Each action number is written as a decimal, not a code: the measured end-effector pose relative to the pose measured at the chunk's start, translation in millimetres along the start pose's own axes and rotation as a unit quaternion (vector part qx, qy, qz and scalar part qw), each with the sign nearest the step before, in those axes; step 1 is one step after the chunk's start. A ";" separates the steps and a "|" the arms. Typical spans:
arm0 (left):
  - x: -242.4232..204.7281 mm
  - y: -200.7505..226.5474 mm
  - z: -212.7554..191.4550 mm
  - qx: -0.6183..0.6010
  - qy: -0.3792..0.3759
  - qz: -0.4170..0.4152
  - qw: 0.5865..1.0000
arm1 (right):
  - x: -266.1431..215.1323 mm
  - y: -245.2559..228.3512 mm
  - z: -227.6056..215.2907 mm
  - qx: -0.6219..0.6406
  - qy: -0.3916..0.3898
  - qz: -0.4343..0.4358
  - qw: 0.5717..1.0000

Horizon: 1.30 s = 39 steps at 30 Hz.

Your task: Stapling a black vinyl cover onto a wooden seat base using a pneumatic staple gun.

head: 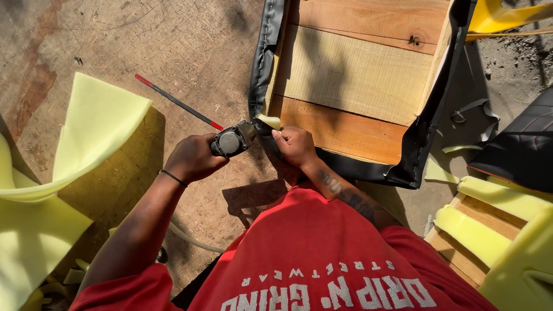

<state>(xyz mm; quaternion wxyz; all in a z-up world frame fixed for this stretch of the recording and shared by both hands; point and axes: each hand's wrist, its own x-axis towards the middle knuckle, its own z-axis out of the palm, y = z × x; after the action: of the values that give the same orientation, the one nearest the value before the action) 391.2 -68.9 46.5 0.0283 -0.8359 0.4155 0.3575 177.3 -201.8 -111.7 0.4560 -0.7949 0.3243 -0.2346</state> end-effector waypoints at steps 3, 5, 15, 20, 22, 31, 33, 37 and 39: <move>-8.9 1.5 11.3 -0.025 -0.011 -0.018 0.999 | 0.0 -4.1 -1.7 0.011 -0.014 0.015 1.000; -0.7 -0.4 28.7 -0.045 0.016 -0.004 0.999 | 0.9 -4.4 -0.8 -0.011 -0.012 0.013 1.000; -30.5 13.3 14.3 -0.081 -0.007 -0.055 0.995 | 3.5 1.6 4.2 -0.033 -0.030 0.066 0.997; -28.5 19.8 34.6 -0.090 -0.008 -0.079 0.993 | 4.3 -0.9 3.9 -0.026 -0.039 0.076 0.996; -26.1 22.0 43.3 -0.103 -0.005 -0.092 0.990 | 4.7 3.5 6.9 -0.028 -0.042 0.079 0.996; -54.8 1.3 75.1 -0.209 0.044 -0.117 0.970 | -9.1 2.5 -35.1 -0.092 -0.143 -0.066 0.983; -57.4 -3.8 86.2 -0.236 0.054 -0.132 0.961 | -12.1 15.6 -34.7 -0.141 -0.145 -0.099 0.974; -64.3 14.2 79.6 -0.240 0.053 -0.115 0.963 | -3.8 23.6 -34.3 -0.117 -0.130 -0.090 0.980; -65.1 23.7 79.1 -0.242 0.046 -0.116 0.962 | -2.4 18.8 -39.0 -0.110 -0.149 -0.074 0.980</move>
<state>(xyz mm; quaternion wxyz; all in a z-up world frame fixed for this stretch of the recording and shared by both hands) 302.8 -13.2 34.2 -0.1526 -0.8758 0.2180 0.4028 144.0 -229.4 -109.8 0.3907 -0.8880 0.2165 -0.1096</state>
